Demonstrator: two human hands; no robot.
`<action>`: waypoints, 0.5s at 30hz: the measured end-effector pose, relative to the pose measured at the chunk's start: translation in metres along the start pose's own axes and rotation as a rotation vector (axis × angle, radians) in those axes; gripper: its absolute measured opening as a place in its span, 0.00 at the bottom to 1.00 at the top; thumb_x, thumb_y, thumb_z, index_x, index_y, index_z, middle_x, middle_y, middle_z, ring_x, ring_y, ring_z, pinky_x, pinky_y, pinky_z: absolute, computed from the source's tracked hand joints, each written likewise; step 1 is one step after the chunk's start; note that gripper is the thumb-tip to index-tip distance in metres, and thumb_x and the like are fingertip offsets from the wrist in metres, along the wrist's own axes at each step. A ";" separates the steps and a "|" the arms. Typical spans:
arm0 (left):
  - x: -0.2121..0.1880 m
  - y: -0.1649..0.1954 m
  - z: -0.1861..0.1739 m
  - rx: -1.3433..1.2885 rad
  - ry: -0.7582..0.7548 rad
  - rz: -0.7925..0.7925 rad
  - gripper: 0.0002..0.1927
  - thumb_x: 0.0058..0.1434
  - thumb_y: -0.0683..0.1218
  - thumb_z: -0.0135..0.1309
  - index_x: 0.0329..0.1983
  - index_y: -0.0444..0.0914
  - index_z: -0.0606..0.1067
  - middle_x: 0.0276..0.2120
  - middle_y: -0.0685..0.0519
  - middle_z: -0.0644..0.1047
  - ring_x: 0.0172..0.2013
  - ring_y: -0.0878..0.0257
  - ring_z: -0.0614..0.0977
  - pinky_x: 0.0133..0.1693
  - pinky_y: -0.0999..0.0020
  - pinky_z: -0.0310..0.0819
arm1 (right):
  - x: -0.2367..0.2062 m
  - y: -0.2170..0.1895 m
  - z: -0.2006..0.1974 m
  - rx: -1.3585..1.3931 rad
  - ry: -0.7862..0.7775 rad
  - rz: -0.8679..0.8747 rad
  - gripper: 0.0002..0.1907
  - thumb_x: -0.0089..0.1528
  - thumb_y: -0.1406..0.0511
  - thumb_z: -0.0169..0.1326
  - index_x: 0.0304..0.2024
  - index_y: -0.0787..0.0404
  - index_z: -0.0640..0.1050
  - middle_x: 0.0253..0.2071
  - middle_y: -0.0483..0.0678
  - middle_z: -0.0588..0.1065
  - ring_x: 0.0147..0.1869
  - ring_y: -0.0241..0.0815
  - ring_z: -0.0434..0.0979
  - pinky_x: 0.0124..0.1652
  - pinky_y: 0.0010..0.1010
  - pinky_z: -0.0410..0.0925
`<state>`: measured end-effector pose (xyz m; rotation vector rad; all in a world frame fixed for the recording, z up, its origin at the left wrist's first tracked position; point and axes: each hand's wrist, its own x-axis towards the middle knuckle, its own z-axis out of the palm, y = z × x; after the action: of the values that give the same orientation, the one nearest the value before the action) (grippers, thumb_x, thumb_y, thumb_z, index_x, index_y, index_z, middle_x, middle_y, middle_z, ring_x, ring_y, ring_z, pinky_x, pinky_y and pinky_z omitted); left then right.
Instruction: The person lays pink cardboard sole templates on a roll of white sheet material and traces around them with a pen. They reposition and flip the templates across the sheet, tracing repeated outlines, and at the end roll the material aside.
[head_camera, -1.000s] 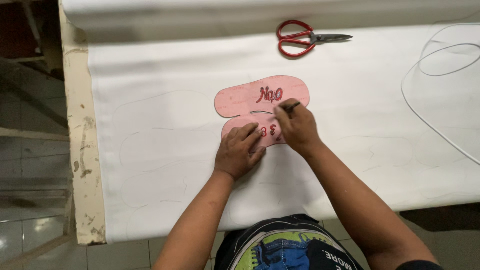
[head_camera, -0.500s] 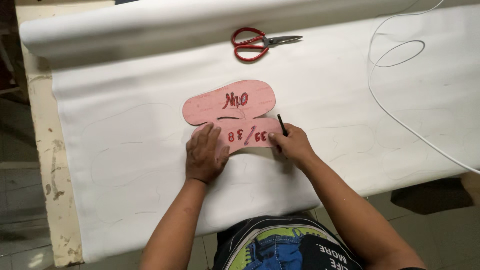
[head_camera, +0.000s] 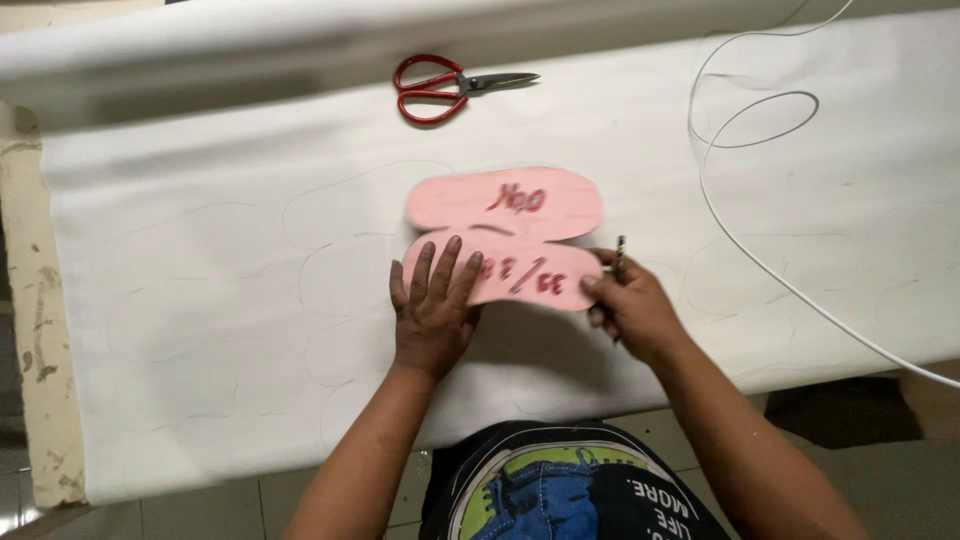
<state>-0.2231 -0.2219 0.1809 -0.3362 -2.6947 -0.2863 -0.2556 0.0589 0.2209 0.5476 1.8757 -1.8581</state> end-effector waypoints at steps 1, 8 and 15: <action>0.003 0.013 -0.001 0.036 0.021 -0.021 0.27 0.65 0.46 0.52 0.69 0.51 0.68 0.69 0.57 0.69 0.69 0.58 0.69 0.69 0.48 0.54 | -0.009 0.000 0.000 0.069 -0.153 -0.015 0.29 0.64 0.59 0.55 0.66 0.62 0.70 0.27 0.48 0.75 0.22 0.32 0.73 0.18 0.21 0.61; 0.029 0.052 -0.019 -1.306 0.490 -0.854 0.19 0.74 0.42 0.43 0.66 0.32 0.66 0.59 0.50 0.74 0.58 0.60 0.75 0.62 0.64 0.69 | -0.007 -0.027 -0.023 -0.344 -0.510 -0.013 0.36 0.61 0.54 0.54 0.67 0.67 0.68 0.49 0.48 0.82 0.26 0.31 0.75 0.18 0.19 0.60; 0.039 0.153 0.021 -1.892 0.055 -1.255 0.17 0.68 0.48 0.53 0.53 0.30 0.73 0.45 0.46 0.80 0.43 0.59 0.82 0.48 0.61 0.79 | 0.017 -0.002 -0.057 -0.215 -0.276 0.031 0.24 0.62 0.60 0.59 0.54 0.70 0.73 0.31 0.56 0.77 0.22 0.37 0.71 0.19 0.23 0.60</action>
<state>-0.2231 -0.0640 0.2010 0.9049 -1.2400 -2.8219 -0.2722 0.1151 0.2127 0.2328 1.8368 -1.5935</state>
